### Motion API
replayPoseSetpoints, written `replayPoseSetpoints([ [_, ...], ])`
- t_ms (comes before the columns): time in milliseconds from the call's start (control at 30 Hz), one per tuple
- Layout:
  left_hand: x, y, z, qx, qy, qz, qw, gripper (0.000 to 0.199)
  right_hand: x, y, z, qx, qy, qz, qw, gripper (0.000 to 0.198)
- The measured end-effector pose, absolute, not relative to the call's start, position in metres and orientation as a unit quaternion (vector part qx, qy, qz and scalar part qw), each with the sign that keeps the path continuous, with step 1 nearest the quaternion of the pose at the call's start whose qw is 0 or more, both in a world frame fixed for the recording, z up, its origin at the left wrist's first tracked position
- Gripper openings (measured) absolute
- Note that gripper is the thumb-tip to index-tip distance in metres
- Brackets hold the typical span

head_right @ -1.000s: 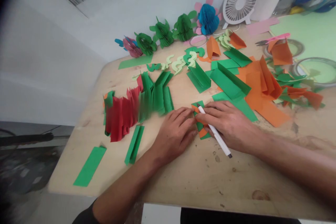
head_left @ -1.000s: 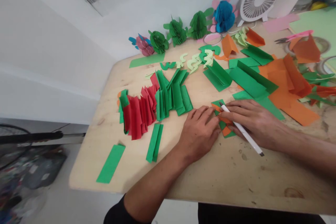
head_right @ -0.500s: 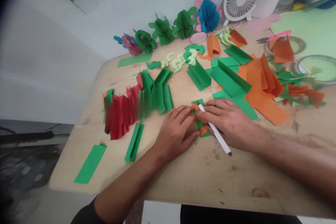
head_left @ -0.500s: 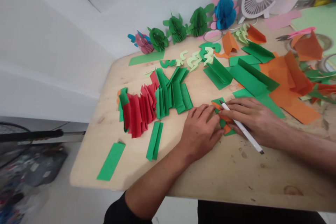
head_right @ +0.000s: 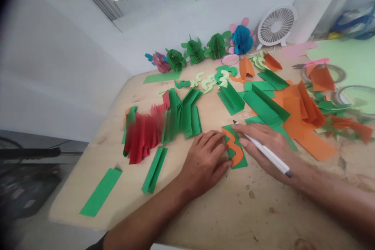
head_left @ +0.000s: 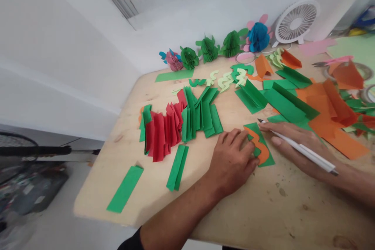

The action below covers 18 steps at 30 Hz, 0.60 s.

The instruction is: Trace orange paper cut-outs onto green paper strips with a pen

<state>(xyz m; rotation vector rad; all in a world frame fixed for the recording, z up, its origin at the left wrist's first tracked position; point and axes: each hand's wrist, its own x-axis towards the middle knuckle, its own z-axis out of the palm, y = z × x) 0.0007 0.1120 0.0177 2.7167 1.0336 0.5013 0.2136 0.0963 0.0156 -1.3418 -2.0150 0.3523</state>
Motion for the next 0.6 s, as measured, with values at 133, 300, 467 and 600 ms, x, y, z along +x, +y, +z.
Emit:
replayPoseSetpoints([
  [133,0.0,0.112,0.017,0.916,0.346,0.178,0.1,0.018,0.214,0.094,0.03,-0.575,-0.719,0.192,0.339,0.03],
  [300,0.0,0.111,0.017,0.915,0.346,0.187,0.096,0.017,0.209,0.1,0.042,-0.599,-0.667,0.272,0.35,0.028],
  [467,0.0,0.11,0.015,0.914,0.346,0.187,0.098,0.019,0.19,0.119,0.039,-0.556,-0.655,0.287,0.424,0.021],
  [600,-0.001,0.111,0.015,0.914,0.346,0.187,0.101,0.018,0.187,0.125,0.028,-0.564,-0.661,0.29,0.401,0.017],
])
